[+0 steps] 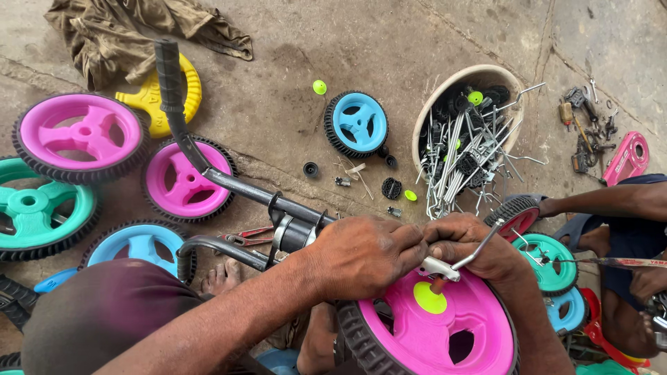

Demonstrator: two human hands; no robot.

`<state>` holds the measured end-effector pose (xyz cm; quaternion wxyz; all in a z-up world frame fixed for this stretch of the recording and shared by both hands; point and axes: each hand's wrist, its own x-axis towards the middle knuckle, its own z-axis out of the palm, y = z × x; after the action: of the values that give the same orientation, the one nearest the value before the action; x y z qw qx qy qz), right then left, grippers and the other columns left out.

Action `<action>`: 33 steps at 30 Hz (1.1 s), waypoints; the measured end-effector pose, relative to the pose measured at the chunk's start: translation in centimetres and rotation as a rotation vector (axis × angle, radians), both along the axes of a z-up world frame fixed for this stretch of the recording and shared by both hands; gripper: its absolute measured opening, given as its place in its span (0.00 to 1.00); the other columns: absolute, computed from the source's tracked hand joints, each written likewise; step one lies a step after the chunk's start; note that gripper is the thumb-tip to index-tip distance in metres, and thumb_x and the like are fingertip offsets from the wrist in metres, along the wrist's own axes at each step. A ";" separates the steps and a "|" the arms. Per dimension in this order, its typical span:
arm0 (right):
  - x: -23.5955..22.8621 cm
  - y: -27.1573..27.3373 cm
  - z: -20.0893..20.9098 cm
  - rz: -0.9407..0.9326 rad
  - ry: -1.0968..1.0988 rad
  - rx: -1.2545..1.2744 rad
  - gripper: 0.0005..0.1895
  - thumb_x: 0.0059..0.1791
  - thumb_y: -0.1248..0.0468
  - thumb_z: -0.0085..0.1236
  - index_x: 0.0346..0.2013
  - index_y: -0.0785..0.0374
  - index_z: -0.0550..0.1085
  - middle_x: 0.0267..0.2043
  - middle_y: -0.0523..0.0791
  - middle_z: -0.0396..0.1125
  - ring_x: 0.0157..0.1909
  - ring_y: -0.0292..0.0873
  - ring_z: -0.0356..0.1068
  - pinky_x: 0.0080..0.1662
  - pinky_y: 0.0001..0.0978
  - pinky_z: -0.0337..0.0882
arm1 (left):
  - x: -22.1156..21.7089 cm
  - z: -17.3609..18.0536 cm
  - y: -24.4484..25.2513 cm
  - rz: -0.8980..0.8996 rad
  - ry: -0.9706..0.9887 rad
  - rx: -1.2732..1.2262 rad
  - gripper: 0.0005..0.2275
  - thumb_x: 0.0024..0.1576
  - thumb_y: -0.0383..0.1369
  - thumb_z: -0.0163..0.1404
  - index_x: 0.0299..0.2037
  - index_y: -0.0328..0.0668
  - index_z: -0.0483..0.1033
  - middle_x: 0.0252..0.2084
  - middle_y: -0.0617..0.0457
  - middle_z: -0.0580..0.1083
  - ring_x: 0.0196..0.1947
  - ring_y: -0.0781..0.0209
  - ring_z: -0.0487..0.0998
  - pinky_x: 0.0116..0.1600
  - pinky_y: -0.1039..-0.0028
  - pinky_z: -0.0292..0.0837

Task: The person assembles a child's tricycle by attaching a pink wheel to the front fork. They use a wrench to tighten the axle nut and secure the wheel in place. The person rotates the wheel to check its alignment and tightness.

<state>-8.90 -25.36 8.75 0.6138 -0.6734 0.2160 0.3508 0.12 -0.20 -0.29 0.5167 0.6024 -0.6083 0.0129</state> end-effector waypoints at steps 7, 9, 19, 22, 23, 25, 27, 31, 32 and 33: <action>0.5 0.9 0.8 -0.119 0.172 0.008 0.22 0.49 0.60 0.62 0.46 0.79 0.72 0.29 0.49 0.73 0.26 0.41 0.78 0.26 0.24 0.74 | 0.1 0.6 0.3 0.033 0.021 0.032 0.10 0.58 0.33 0.48 0.44 0.35 0.73 0.40 0.47 0.72 0.41 0.49 0.80 0.40 0.62 0.77; 0.3 0.8 0.9 -0.159 0.220 0.071 0.23 0.49 0.60 0.62 0.50 0.77 0.72 0.28 0.48 0.72 0.23 0.38 0.75 0.23 0.21 0.71 | -0.2 0.6 0.3 0.060 0.025 -0.016 0.10 0.58 0.33 0.49 0.45 0.36 0.72 0.40 0.46 0.72 0.42 0.49 0.80 0.40 0.61 0.77; 0.6 -1.5 -1.1 -0.116 0.366 0.170 0.19 0.49 0.58 0.63 0.40 0.75 0.71 0.24 0.53 0.74 0.24 0.45 0.79 0.18 0.26 0.69 | -0.1 0.1 0.3 0.167 0.167 0.115 0.13 0.47 0.39 0.59 0.32 0.37 0.74 0.32 0.46 0.73 0.30 0.47 0.78 0.34 0.57 0.73; 0.2 -1.6 -1.6 -0.157 0.362 0.182 0.19 0.47 0.58 0.63 0.41 0.73 0.70 0.24 0.53 0.75 0.23 0.45 0.78 0.17 0.25 0.68 | 0.0 0.1 0.3 0.143 0.206 0.082 0.12 0.45 0.37 0.59 0.33 0.38 0.75 0.32 0.47 0.73 0.30 0.48 0.78 0.34 0.58 0.73; 0.3 -1.7 -1.6 -0.162 0.360 0.188 0.19 0.48 0.58 0.63 0.40 0.74 0.70 0.23 0.53 0.74 0.23 0.45 0.78 0.18 0.25 0.69 | 0.1 0.1 0.3 0.143 0.213 0.079 0.12 0.44 0.36 0.58 0.33 0.38 0.75 0.32 0.47 0.73 0.30 0.48 0.78 0.33 0.58 0.73; 0.0 -1.3 -1.8 -0.186 0.361 0.211 0.20 0.50 0.59 0.63 0.39 0.76 0.69 0.23 0.53 0.73 0.23 0.46 0.78 0.19 0.24 0.70 | 0.0 0.2 0.6 0.146 0.220 0.068 0.11 0.44 0.35 0.59 0.32 0.39 0.74 0.32 0.48 0.73 0.29 0.48 0.77 0.34 0.58 0.72; -0.1 -1.1 -1.8 -0.170 0.392 0.227 0.22 0.49 0.57 0.62 0.41 0.76 0.70 0.27 0.50 0.72 0.26 0.43 0.77 0.28 0.31 0.77 | 0.0 0.2 0.7 0.148 0.220 0.051 0.11 0.43 0.35 0.58 0.33 0.40 0.74 0.31 0.49 0.73 0.29 0.49 0.77 0.33 0.58 0.71; 0.4 -0.7 -1.8 -0.060 0.372 0.228 0.24 0.51 0.54 0.62 0.38 0.78 0.70 0.30 0.50 0.71 0.28 0.41 0.76 0.33 0.36 0.82 | -0.3 0.0 1.1 0.179 0.206 0.006 0.10 0.46 0.35 0.58 0.33 0.40 0.73 0.31 0.50 0.72 0.30 0.50 0.78 0.31 0.58 0.70; 0.2 -0.5 -1.9 -0.076 0.399 0.198 0.25 0.50 0.53 0.61 0.39 0.77 0.70 0.28 0.50 0.71 0.27 0.41 0.76 0.32 0.36 0.82 | -0.6 -0.1 1.2 0.182 0.202 -0.004 0.09 0.48 0.35 0.58 0.33 0.41 0.73 0.31 0.50 0.72 0.31 0.50 0.78 0.31 0.59 0.70; 0.1 -0.4 -2.0 -0.092 0.427 0.167 0.26 0.50 0.51 0.61 0.39 0.77 0.71 0.26 0.49 0.70 0.25 0.42 0.76 0.31 0.36 0.82 | -0.8 -0.2 1.3 0.187 0.199 -0.006 0.09 0.49 0.35 0.57 0.33 0.41 0.72 0.31 0.50 0.72 0.31 0.51 0.78 0.32 0.59 0.70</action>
<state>-8.76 -25.71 6.74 0.6231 -0.5203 0.3416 0.4737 -0.64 1.10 -0.47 0.5726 0.6533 -0.4953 0.0032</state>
